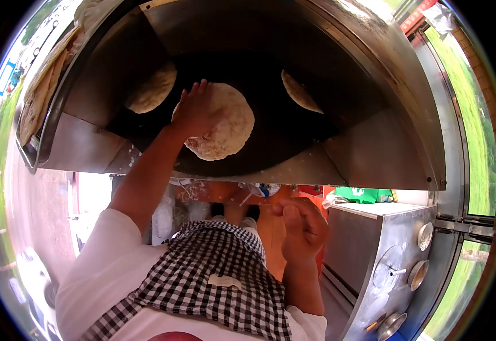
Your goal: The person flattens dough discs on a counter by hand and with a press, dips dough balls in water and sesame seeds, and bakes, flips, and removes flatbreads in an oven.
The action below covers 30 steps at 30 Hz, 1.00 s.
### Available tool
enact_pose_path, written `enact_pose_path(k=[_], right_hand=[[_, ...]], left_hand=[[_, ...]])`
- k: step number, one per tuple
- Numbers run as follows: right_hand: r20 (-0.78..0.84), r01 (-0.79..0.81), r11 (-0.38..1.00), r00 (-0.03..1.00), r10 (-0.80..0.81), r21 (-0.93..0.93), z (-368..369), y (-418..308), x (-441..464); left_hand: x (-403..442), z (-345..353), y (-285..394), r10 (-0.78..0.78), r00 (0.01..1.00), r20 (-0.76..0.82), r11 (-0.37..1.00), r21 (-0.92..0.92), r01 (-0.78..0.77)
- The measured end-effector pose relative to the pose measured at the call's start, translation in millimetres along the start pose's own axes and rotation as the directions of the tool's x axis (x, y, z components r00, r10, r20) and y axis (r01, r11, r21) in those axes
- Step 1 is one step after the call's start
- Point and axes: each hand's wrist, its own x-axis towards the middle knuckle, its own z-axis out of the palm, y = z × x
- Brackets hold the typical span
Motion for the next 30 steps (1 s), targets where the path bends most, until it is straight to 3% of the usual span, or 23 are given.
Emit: enact_pose_path(k=[2,5,8,9,12,15,20,24,27,30], right_hand=[[-0.009,-0.009,1.000,1.000,0.009,0.001,2.7,-0.2,-0.5],[-0.033,-0.025,1.000,0.999,0.024,-0.019,9.7,-0.2,-0.6],[-0.012,-0.039,0.999,0.999,0.039,-0.028,13.3,-1.5,-1.0],[-0.006,-0.040,0.999,0.999,0.040,-0.018,13.8,0.6,-1.7],[0.017,-0.059,0.998,0.998,0.058,0.016,10.1,5.6,-4.9],[0.033,-0.058,0.998,0.998,0.057,0.014,2.1,6.8,-5.8],[-0.023,-0.101,0.994,0.994,0.102,0.050,-10.7,15.5,-9.8],[-0.025,-0.129,0.989,0.991,0.131,0.072,-12.4,20.3,-10.7],[-0.041,-0.158,0.986,0.986,0.160,0.057,-6.6,22.0,-6.1],[-0.041,-0.183,0.982,0.982,0.185,0.048,-3.6,22.8,-6.2]], left_hand=[[1.5,-4.2,2.8,0.057,0.991,-0.120,0.997,-0.037,-0.062],[9.5,2.6,24.1,0.274,0.953,-0.131,0.962,0.030,-0.273],[2.0,-0.6,55.5,0.372,0.925,0.072,0.926,-0.094,-0.365],[4.7,-1.8,57.9,0.399,0.916,0.033,0.914,-0.094,-0.394],[0.2,-9.9,66.1,0.407,0.905,-0.125,0.902,-0.103,-0.420],[-25.8,-29.5,53.6,0.390,0.916,-0.089,0.886,-0.235,-0.400],[-89.0,-15.7,13.4,0.422,0.907,-0.014,0.896,-0.146,-0.419],[-111.3,-28.3,18.6,0.452,0.888,0.088,0.892,-0.071,-0.447],[-109.5,-13.9,30.7,0.518,0.855,0.003,0.854,-0.047,-0.518],[-111.9,-14.2,40.5,0.534,0.844,0.051,0.845,-0.068,-0.530]])
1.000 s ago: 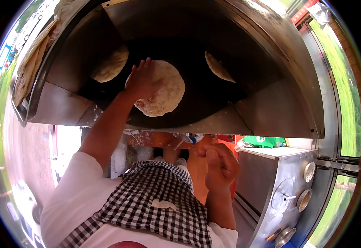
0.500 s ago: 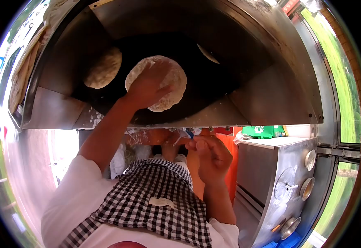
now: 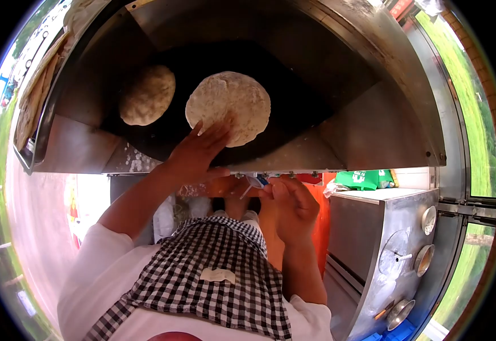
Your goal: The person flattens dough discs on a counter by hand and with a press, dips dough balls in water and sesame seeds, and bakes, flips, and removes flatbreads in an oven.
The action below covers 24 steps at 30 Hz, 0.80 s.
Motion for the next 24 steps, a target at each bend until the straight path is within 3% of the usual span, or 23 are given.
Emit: enact_pose_path(k=[3,9,12,15,18,21,24], right_hand=[[0.004,0.005,1.000,1.000,-0.005,-0.003,-2.3,2.6,0.6],[-0.049,-0.006,1.000,0.999,0.006,-0.001,-5.4,10.7,-4.8],[-0.066,-0.016,1.000,0.998,0.016,-0.006,-7.2,15.3,-7.9],[-0.063,-0.035,0.999,0.997,0.035,0.002,-7.1,17.7,-7.9],[-0.073,-0.051,0.999,0.996,0.050,-0.007,-3.1,18.0,-8.1],[-0.088,-0.039,0.999,0.995,0.036,-0.035,-9.5,20.6,-7.1],[-0.115,-0.040,0.996,0.993,0.030,-0.080,-8.6,21.8,-9.7]], left_hand=[[7.1,-10.1,4.5,-0.001,0.993,-0.116,1.000,0.018,0.003],[15.3,2.9,11.9,0.047,0.998,0.041,0.997,-0.056,-0.045],[37.3,-6.0,19.1,0.026,0.988,-0.153,0.995,-0.088,-0.040],[76.0,9.6,21.4,0.078,0.984,-0.161,0.987,-0.130,-0.099],[104.0,21.8,19.0,0.087,0.995,0.040,0.995,-0.061,-0.085],[130.3,23.8,17.3,0.070,0.996,-0.058,0.996,-0.047,-0.073],[153.1,27.8,1.8,0.024,0.999,0.021,0.993,-0.116,-0.022]])
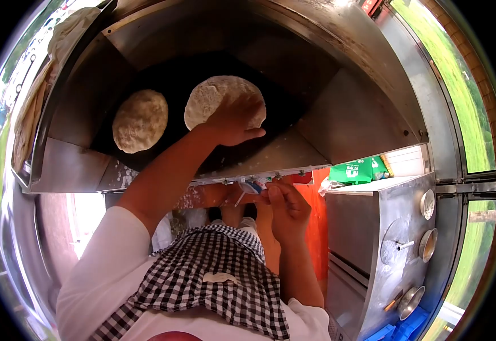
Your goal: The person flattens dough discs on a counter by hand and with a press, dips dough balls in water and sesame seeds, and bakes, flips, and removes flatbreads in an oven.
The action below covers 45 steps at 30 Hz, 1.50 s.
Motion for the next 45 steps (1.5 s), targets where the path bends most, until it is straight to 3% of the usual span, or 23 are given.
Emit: enact_pose_path(k=[3,6,9,12,15,18,21,27,30,33,36,39,42,45], right_hand=[[-0.012,0.003,1.000,1.000,-0.003,-0.014,-6.0,1.5,2.3],[-0.021,0.003,1.000,1.000,-0.002,0.013,-12.9,6.1,2.5],[-0.019,0.018,1.000,1.000,-0.018,0.017,-12.4,5.5,2.2],[-0.018,0.044,0.999,0.999,-0.044,-0.004,-15.8,5.3,4.5],[-0.028,0.053,0.999,0.998,-0.053,0.009,-19.7,8.0,4.0],[-0.034,0.016,1.000,0.999,-0.015,0.027,-28.4,5.7,2.0],[-0.038,0.009,1.000,0.999,-0.009,0.010,-32.9,3.9,4.1],[0.000,-0.001,0.999,1.000,0.001,0.043,-33.3,11.4,10.9],[0.006,-0.007,0.999,1.000,0.006,0.047,-22.2,2.6,14.0],[0.000,-0.017,0.999,1.000,0.017,0.035,-18.9,-4.5,12.9],[-0.001,-0.007,0.999,1.000,0.007,0.032,-21.6,-3.8,11.2],[-0.013,-0.003,0.999,1.000,0.004,0.032,-25.6,1.0,4.2],[-0.018,-0.003,1.000,1.000,0.004,0.017,-27.4,4.6,2.7],[-0.030,-0.018,0.999,0.999,0.018,0.027,-28.8,11.7,2.1]], left_hand=[[22.9,3.2,-10.4,-0.086,0.984,-0.156,0.994,-0.073,0.076],[48.8,7.9,-21.6,-0.119,0.990,-0.077,0.990,0.062,0.124],[62.5,24.0,-41.5,-0.195,0.948,-0.250,0.962,0.141,0.235],[74.7,-7.8,-42.1,-0.249,0.968,-0.011,0.968,0.011,0.250],[67.5,-18.0,-42.2,-0.296,0.950,-0.101,0.954,-0.070,0.290],[45.8,-27.8,-45.5,-0.305,0.949,0.075,0.952,-0.005,0.306],[0.8,-19.3,-48.1,-0.216,0.959,-0.185,0.968,0.085,0.234],[-47.3,-3.6,-9.2,-0.091,0.995,-0.037,0.989,0.114,0.094],[-33.7,-14.5,-11.6,-0.137,0.986,-0.095,0.986,0.080,0.145],[-20.3,-25.7,-29.6,-0.350,0.937,-0.003,0.936,0.033,0.350],[-15.8,-13.6,-47.6,-0.330,0.936,-0.121,0.925,0.157,0.347],[-15.5,-11.0,-53.3,-0.317,0.942,-0.111,0.931,0.156,0.331],[-20.6,-13.0,-45.7,-0.262,0.943,-0.204,0.950,0.120,0.289],[-35.6,-31.8,-14.7,-0.270,0.962,0.037,0.959,0.098,0.266]])
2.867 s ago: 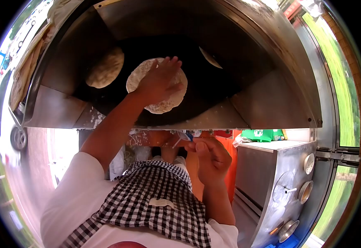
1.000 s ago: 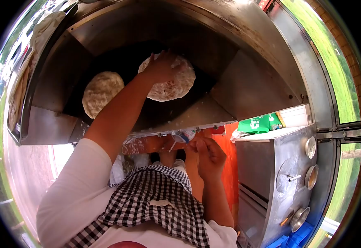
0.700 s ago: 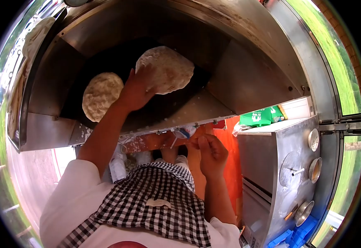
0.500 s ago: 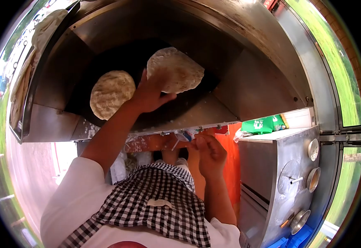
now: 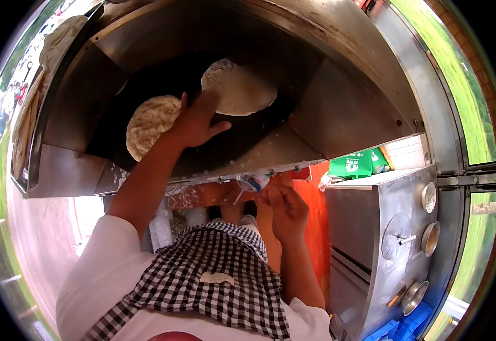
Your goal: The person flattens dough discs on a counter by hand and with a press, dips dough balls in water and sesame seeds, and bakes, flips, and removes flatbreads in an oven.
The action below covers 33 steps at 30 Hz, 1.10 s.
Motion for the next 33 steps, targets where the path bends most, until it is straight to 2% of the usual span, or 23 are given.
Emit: enact_pose_path(k=[1,3,4,6,11,13,16,19,22,25,28,31,33], right_hand=[[-0.004,-0.007,1.000,1.000,0.007,0.008,-0.1,2.0,0.9],[0.021,-0.046,0.994,0.999,0.048,-0.098,-2.5,3.0,5.1],[0.031,-0.071,0.986,0.997,0.076,-0.153,-3.5,4.1,6.3],[0.032,-0.114,0.985,0.992,0.119,-0.128,-5.8,18.8,10.8],[0.095,-0.321,0.946,0.941,0.324,-0.047,-15.9,104.5,17.1],[0.105,-0.430,0.901,0.895,0.433,-0.050,-16.5,146.3,19.6],[0.098,-0.595,0.792,0.788,0.608,-0.135,-5.6,187.2,26.2],[0.193,-0.629,0.760,0.735,0.650,-0.161,10.0,215.5,34.8],[0.136,-0.682,0.719,0.706,0.695,-0.137,36.9,222.3,45.1],[0.138,-0.648,0.756,0.743,0.655,-0.095,45.9,251.9,54.8],[0.012,-0.678,0.732,0.733,0.680,-0.068,57.4,271.1,58.3],[-0.017,-0.685,0.720,0.726,0.688,-0.108,61.2,275.3,61.4],[-0.021,-0.674,0.737,0.738,0.674,-0.048,60.5,285.6,60.4]], left_hand=[[-3.6,2.1,1.0,0.014,0.998,-0.067,1.000,0.025,-0.013],[-11.3,3.4,6.3,0.048,0.980,-0.193,0.997,0.074,-0.035],[-18.4,0.8,8.3,0.052,0.965,-0.257,0.998,0.037,-0.044],[-33.9,-12.0,10.2,0.051,0.924,-0.379,0.997,-0.032,-0.068],[-83.3,-20.9,-1.9,0.008,0.904,-0.428,0.971,-0.212,-0.108],[-103.6,-16.9,-13.9,0.002,0.884,-0.468,0.955,-0.262,-0.141],[-134.7,-16.0,-25.6,-0.092,0.850,-0.518,0.939,-0.329,-0.100],[-158.4,-15.1,-36.5,-0.164,0.834,-0.527,0.939,-0.344,-0.032],[-176.1,-15.2,-42.5,-0.189,0.814,-0.549,0.936,-0.352,-0.020],[-187.9,-20.3,-40.0,-0.197,0.799,-0.569,0.944,-0.329,-0.001],[-200.8,-22.2,-41.1,-0.218,0.800,-0.560,0.944,-0.328,0.028],[-210.4,-21.7,-45.1,-0.235,0.804,-0.547,0.943,-0.328,0.052],[-214.6,-19.2,-47.1,-0.243,0.805,-0.541,0.943,-0.328,0.064]])
